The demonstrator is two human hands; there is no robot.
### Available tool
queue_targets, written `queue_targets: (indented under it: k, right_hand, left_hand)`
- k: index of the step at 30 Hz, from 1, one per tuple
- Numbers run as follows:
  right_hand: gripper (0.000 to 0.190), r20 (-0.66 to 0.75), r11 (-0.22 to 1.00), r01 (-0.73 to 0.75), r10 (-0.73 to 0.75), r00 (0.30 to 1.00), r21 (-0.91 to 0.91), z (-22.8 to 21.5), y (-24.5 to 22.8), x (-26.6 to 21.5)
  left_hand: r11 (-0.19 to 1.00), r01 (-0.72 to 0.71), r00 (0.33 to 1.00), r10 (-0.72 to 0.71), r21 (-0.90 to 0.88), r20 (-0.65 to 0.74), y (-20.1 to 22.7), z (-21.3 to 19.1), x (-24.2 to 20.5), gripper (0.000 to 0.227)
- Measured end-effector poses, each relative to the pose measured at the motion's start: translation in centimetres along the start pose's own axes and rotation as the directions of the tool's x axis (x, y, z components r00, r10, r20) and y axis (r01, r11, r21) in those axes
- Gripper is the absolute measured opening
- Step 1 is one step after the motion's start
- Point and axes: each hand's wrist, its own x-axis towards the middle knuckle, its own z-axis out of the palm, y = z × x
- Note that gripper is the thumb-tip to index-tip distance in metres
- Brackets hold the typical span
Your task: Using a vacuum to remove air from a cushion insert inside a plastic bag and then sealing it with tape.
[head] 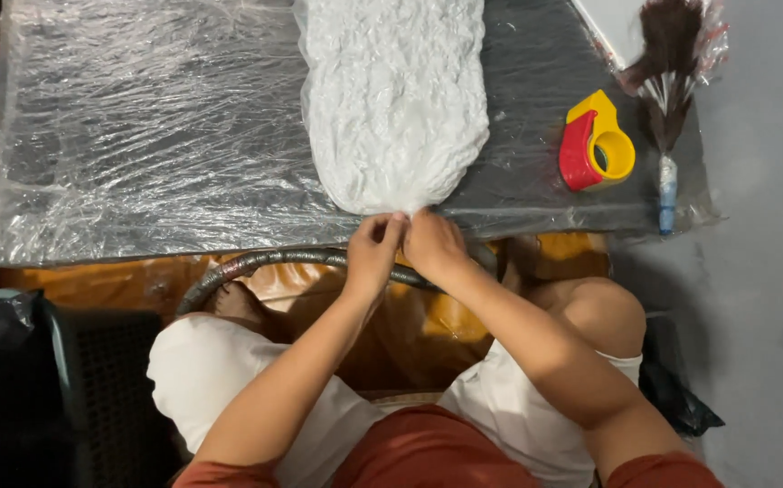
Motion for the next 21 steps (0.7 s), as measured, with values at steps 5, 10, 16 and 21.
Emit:
queue_targets:
  k: [5, 10, 16, 21]
  right_hand:
    - [0.043, -0.062, 0.991, 0.111, -0.107, 0.992, 0.069, 0.2, -0.8, -2.5]
    - [0.034, -0.259, 0.959, 0.281, -0.259, 0.93, 0.049, 1.5, -0.1, -3.4]
    - [0.042, -0.134, 0.982, 0.178, -0.168, 0.977, 0.062, 2.1, 1.5, -2.8]
    - [0.052, -0.205, 0.947, 0.197, -0.252, 0.946, -0.253, 2.1, -1.3, -6.4]
  left_hand:
    - [1.0, -0.018, 0.998, 0.016, -0.022, -0.061, -1.0, 0.4, 2.7, 0.028]
    - [0.997, -0.027, 0.998, 0.024, -0.069, -0.054, -0.6, 0.7, 2.2, 0.028]
    - [0.999, -0.002, 0.996, -0.002, 0.041, 0.093, 2.5, 0.2, -2.4, 0.045]
    - [0.995, 0.061, 0.998, -0.059, -0.078, 0.035, 0.7, 0.5, -1.2, 0.037]
